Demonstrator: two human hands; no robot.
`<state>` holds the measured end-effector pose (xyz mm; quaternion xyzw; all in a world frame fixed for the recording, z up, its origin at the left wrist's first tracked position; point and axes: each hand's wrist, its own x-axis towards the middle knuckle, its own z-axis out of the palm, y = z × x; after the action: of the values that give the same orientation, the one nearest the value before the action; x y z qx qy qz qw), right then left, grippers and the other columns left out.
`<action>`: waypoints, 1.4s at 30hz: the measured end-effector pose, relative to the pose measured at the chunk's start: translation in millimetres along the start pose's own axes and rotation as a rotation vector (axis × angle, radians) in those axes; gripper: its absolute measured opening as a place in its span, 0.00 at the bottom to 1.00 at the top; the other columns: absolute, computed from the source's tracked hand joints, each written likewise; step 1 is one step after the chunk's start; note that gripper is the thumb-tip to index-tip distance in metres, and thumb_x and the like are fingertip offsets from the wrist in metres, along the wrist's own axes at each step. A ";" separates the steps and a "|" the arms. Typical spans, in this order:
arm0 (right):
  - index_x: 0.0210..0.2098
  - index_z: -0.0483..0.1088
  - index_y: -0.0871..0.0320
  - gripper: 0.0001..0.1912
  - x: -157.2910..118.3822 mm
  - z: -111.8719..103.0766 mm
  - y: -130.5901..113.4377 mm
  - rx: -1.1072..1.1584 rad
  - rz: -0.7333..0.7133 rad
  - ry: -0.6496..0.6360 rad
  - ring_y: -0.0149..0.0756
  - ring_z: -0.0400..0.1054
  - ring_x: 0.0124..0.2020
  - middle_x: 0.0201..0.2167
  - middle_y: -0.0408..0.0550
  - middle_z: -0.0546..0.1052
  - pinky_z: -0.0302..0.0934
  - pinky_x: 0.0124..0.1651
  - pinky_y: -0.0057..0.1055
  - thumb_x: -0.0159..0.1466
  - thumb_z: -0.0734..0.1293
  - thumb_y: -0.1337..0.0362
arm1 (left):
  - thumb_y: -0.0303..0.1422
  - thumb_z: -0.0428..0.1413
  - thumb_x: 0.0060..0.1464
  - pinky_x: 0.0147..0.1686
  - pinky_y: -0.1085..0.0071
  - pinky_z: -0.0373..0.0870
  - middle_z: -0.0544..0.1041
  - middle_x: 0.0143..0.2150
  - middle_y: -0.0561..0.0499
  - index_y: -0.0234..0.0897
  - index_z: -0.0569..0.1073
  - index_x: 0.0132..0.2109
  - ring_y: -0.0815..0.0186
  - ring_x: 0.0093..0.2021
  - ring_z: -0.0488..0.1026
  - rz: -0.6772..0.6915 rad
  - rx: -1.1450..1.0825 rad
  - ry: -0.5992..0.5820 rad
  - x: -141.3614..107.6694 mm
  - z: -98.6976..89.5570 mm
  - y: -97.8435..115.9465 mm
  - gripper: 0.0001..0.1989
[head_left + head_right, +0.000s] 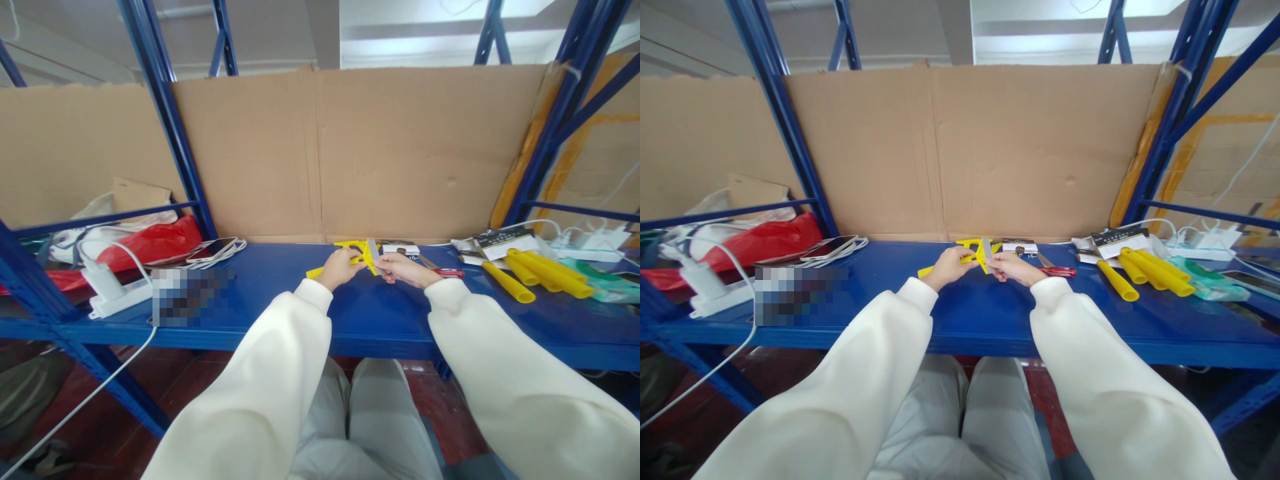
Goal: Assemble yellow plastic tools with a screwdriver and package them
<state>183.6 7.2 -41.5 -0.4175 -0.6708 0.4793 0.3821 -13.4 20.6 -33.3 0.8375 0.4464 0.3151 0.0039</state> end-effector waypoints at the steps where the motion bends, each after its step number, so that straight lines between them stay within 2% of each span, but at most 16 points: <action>1: 0.25 0.66 0.58 0.25 0.2 -0.3 0.6 -0.011 0.002 -0.004 0.24 0.55 0.18 0.17 0.36 0.63 0.49 0.20 0.26 0.51 0.76 0.44 | 0.34 0.63 0.57 0.54 0.65 0.72 0.82 0.51 0.45 0.37 0.81 0.49 0.57 0.52 0.78 -0.006 0.008 -0.006 -0.7 -0.4 0.8 0.13; 6: 0.24 0.66 0.58 0.22 0.6 0.1 3.1 -0.076 0.034 0.007 0.24 0.54 0.17 0.16 0.38 0.64 0.46 0.18 0.25 0.56 0.74 0.47 | 0.31 0.59 0.60 0.57 0.66 0.69 0.77 0.59 0.45 0.41 0.72 0.64 0.58 0.57 0.75 0.024 0.081 -0.076 -6.0 -0.9 7.1 0.24; 8: 0.23 0.66 0.58 0.21 0.2 0.9 3.7 -0.085 0.051 0.005 0.24 0.53 0.16 0.15 0.38 0.63 0.44 0.18 0.24 0.57 0.73 0.49 | 0.31 0.56 0.63 0.56 0.67 0.70 0.76 0.59 0.45 0.45 0.68 0.67 0.59 0.57 0.74 0.054 0.132 -0.129 -7.9 0.2 9.7 0.26; 12: 0.23 0.66 0.59 0.22 -1.2 1.8 2.6 -0.057 0.068 0.008 0.22 0.52 0.16 0.16 0.38 0.64 0.42 0.17 0.23 0.57 0.74 0.49 | 0.31 0.50 0.66 0.53 0.68 0.70 0.75 0.53 0.45 0.48 0.68 0.67 0.60 0.54 0.75 0.099 0.212 -0.225 -9.2 3.2 12.3 0.24; 15: 0.24 0.67 0.59 0.20 -1.8 1.3 -0.3 -0.015 0.067 0.027 0.22 0.53 0.16 0.17 0.39 0.66 0.44 0.16 0.22 0.57 0.75 0.51 | 0.31 0.47 0.67 0.52 0.67 0.70 0.74 0.52 0.44 0.48 0.67 0.68 0.58 0.53 0.74 0.096 0.227 -0.222 -9.0 4.0 13.1 0.24; 18: 0.27 0.68 0.58 0.14 -0.7 -0.1 -2.7 0.080 0.066 0.091 0.25 0.57 0.17 0.17 0.40 0.66 0.50 0.17 0.23 0.59 0.73 0.56 | 0.31 0.47 0.67 0.51 0.67 0.70 0.73 0.51 0.43 0.48 0.67 0.68 0.57 0.53 0.74 0.092 0.225 -0.207 -9.7 2.5 15.5 0.24; 21: 0.30 0.67 0.56 0.10 1.3 -1.7 -3.1 0.111 0.069 0.185 0.30 0.63 0.20 0.19 0.42 0.69 0.58 0.19 0.25 0.62 0.70 0.60 | 0.30 0.46 0.67 0.49 0.67 0.70 0.72 0.50 0.43 0.47 0.68 0.68 0.58 0.51 0.74 0.134 0.239 -0.241 -11.5 -0.6 20.1 0.24; 24: 0.29 0.67 0.57 0.11 2.1 -2.0 -3.3 0.077 0.074 0.241 0.30 0.67 0.22 0.21 0.43 0.72 0.63 0.24 0.26 0.62 0.71 0.59 | 0.29 0.44 0.67 0.47 0.68 0.70 0.71 0.49 0.43 0.45 0.67 0.68 0.59 0.49 0.73 0.195 0.253 -0.290 -13.2 -2.6 24.9 0.25; 27: 0.25 0.66 0.57 0.16 1.5 -1.5 -5.5 0.067 0.059 0.279 0.29 0.67 0.24 0.21 0.41 0.71 0.63 0.27 0.26 0.59 0.74 0.57 | 0.28 0.44 0.67 0.48 0.68 0.70 0.71 0.48 0.43 0.45 0.67 0.68 0.60 0.49 0.72 0.245 0.253 -0.301 -14.0 -2.4 27.2 0.26; 32: 0.23 0.66 0.58 0.18 1.3 -3.2 -8.1 0.071 -0.008 0.312 0.27 0.63 0.23 0.20 0.40 0.69 0.59 0.25 0.24 0.54 0.76 0.56 | 0.28 0.44 0.67 0.49 0.65 0.70 0.70 0.49 0.43 0.47 0.66 0.68 0.59 0.49 0.72 0.264 0.247 -0.273 -14.0 -2.5 28.5 0.26; 36: 0.23 0.67 0.57 0.18 2.9 -4.0 -5.8 0.058 -0.043 0.316 0.27 0.63 0.22 0.20 0.41 0.70 0.58 0.24 0.23 0.55 0.76 0.55 | 0.28 0.44 0.67 0.49 0.64 0.71 0.71 0.49 0.42 0.46 0.67 0.68 0.57 0.49 0.72 0.253 0.253 -0.284 -13.9 -4.7 31.5 0.26; 40: 0.24 0.67 0.57 0.17 6.1 -3.9 -3.4 0.076 0.013 0.316 0.28 0.65 0.22 0.21 0.42 0.72 0.60 0.24 0.24 0.56 0.76 0.56 | 0.28 0.45 0.67 0.49 0.64 0.71 0.71 0.49 0.41 0.44 0.67 0.68 0.57 0.49 0.74 0.243 0.235 -0.289 -12.9 -4.0 31.8 0.26; 42: 0.26 0.69 0.57 0.14 9.8 -7.0 -3.2 0.085 0.030 0.356 0.29 0.66 0.23 0.22 0.44 0.73 0.61 0.25 0.25 0.59 0.74 0.57 | 0.28 0.45 0.66 0.50 0.64 0.71 0.72 0.49 0.40 0.44 0.67 0.68 0.57 0.48 0.75 0.221 0.217 -0.266 -11.3 -2.2 29.2 0.26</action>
<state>185.8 18.0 -35.6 -0.4893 -0.5654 0.4313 0.5048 2.6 -6.0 -29.0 0.9112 0.3785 0.1502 -0.0618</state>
